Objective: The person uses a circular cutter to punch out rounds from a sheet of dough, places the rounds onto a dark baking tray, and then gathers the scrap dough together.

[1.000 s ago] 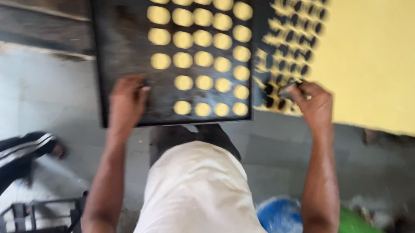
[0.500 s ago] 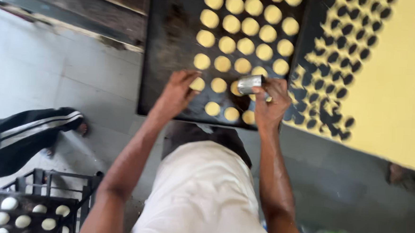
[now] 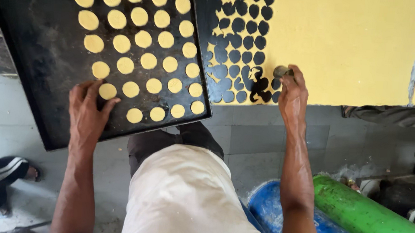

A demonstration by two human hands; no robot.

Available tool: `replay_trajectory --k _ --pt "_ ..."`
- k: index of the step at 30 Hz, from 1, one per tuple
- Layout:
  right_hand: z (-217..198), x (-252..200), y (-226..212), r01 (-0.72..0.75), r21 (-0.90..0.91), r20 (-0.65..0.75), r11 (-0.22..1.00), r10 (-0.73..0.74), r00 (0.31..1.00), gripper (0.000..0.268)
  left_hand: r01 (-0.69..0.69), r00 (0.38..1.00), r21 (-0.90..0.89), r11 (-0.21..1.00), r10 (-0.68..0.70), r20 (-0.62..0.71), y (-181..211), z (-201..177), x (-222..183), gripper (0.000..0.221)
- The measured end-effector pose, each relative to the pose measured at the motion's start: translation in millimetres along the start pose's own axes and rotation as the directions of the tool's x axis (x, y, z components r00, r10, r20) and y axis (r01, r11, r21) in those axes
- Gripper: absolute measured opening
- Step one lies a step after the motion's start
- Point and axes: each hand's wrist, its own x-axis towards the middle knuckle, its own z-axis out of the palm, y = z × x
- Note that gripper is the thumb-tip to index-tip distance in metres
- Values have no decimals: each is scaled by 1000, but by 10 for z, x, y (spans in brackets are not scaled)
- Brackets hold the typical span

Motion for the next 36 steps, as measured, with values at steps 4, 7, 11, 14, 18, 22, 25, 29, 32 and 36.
replay_trajectory --k 4,7,11,14,18,22,25,29,32,36 --pt "319 9 159 -30 48 47 998 28 999 12 104 995 16 994 -104 8 44 -56 -140 44" --pt "368 270 254 -32 136 144 990 12 990 7 142 990 -10 990 -142 1 31 -124 -224 36" --pt "-25 541 201 -326 164 371 931 248 895 34 103 994 -71 992 -104 -19 -10 -272 -301 32" --pt "-58 535 -418 -297 43 433 954 250 866 41 100 995 -141 985 -102 -7 -118 -405 -407 28" --pt "457 173 -1996 331 140 129 933 -349 928 45 81 994 -230 970 -62 86 -288 -421 -434 36" --pt "892 -13 -3281 756 303 -216 581 -730 648 23 23 987 -308 951 27 156 -413 -306 -456 43" --pt "969 93 -3490 223 661 170 716 -433 885 35 -61 961 -308 949 139 239 -412 -288 -432 39" --pt "684 178 -2885 127 547 -36 827 -128 991 25 -199 920 -258 946 271 284 -350 -274 -431 54" --pt "497 110 -2351 -10 563 24 826 -4 1000 21 -241 935 -188 952 279 217 -279 -196 -261 54" --pt "421 -186 -2127 -180 717 97 674 159 982 24 -123 991 -7 992 122 -59 -359 -289 -264 43"
